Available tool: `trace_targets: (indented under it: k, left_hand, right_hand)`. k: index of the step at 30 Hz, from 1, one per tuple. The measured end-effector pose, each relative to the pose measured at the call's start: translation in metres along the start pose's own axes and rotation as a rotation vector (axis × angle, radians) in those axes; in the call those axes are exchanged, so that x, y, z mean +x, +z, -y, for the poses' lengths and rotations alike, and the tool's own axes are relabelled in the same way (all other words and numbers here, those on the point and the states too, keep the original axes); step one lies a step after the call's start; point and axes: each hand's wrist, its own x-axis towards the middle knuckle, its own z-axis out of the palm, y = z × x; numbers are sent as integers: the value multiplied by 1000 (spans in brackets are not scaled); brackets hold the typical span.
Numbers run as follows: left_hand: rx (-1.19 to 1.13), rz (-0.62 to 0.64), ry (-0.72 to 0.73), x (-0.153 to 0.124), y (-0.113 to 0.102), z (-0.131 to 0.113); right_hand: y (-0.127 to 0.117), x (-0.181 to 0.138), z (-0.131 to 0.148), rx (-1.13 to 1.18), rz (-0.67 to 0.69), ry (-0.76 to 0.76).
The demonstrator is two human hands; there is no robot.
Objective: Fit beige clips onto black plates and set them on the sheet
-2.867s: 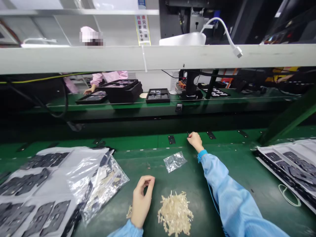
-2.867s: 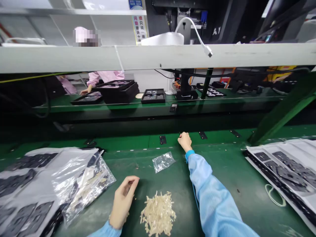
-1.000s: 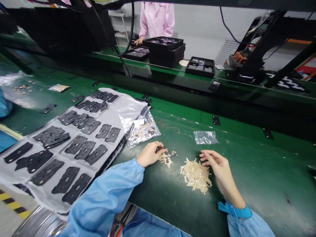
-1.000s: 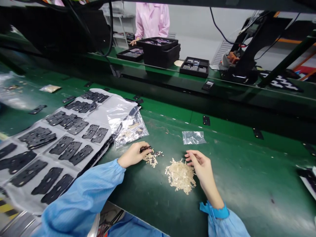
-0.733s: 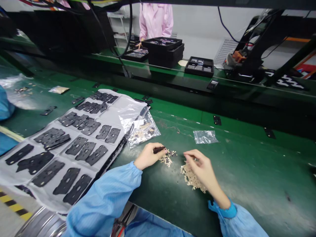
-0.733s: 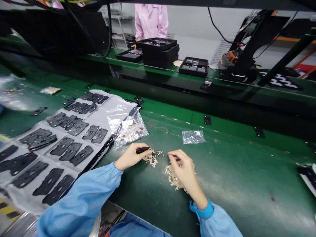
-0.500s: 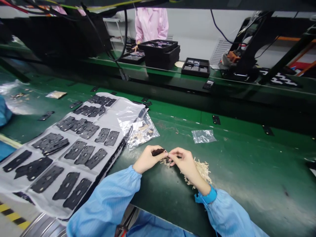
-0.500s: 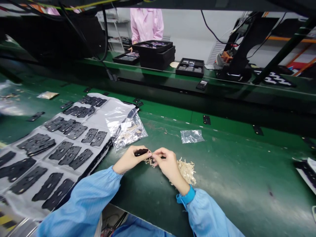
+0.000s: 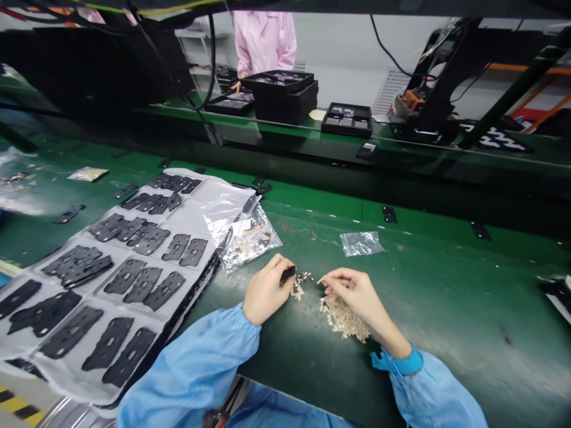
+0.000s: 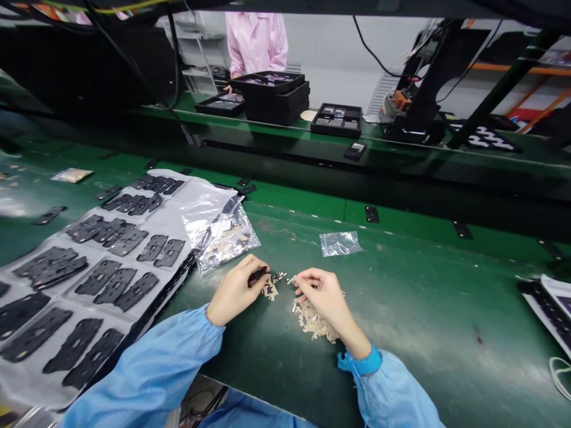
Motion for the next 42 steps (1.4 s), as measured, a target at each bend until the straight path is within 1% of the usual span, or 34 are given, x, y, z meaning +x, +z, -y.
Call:
trace_targets:
  k: [2, 3, 6, 10, 14, 20, 22, 24, 25, 26, 28, 31, 35, 38, 42]
  left_hand:
    - [-131, 27, 74, 1, 1, -13]
    - [-204, 49, 89, 2, 3, -20]
    - [-346, 131, 50, 5, 12, -40]
    - [-404, 225, 5, 12, 23, -58]
    - [-415, 275, -16, 19, 29, -67]
    - [-458, 286, -14, 30, 43, -75]
    - [-489, 271, -10, 33, 48, -77]
    - [-510, 247, -1, 35, 52, -78]
    - [-517, 231, 7, 36, 54, -78]
    - [-524, 217, 13, 36, 56, -77]
    - [-542, 196, 20, 35, 58, -76]
    - [-578, 201, 23, 31, 60, -74]
    - [-616, 203, -2, 27, 64, -73]
    - [-640, 187, -25, 25, 67, -71]
    - [-664, 187, -39, 24, 68, -67]
  right_hand:
    - [-5, -5, 1, -27, 18, 0]
    - [-7, -7, 2, -36, 27, -6]
    - [-16, -13, 1, -47, 41, -25]
    - [-27, -20, -4, -71, 24, -63]
    - [-35, -25, -5, -77, -6, -99]
    - [-42, -25, -5, -47, -76, -116]
    - [-43, -25, -7, -72, -149, -167]
    - [-45, -26, -8, -140, -229, -237]
    - [-46, -27, -8, -178, -249, -263]
    - [-46, -27, -8, -209, -248, -277]
    - [-47, -29, -6, -246, -198, -277]
    - [-48, -31, -1, -306, -123, -287]
    - [-47, -32, 3, -405, -96, -350]
    - [-46, -33, 2, -397, -97, -350]
    - [-45, -32, -3, -278, -61, -270]
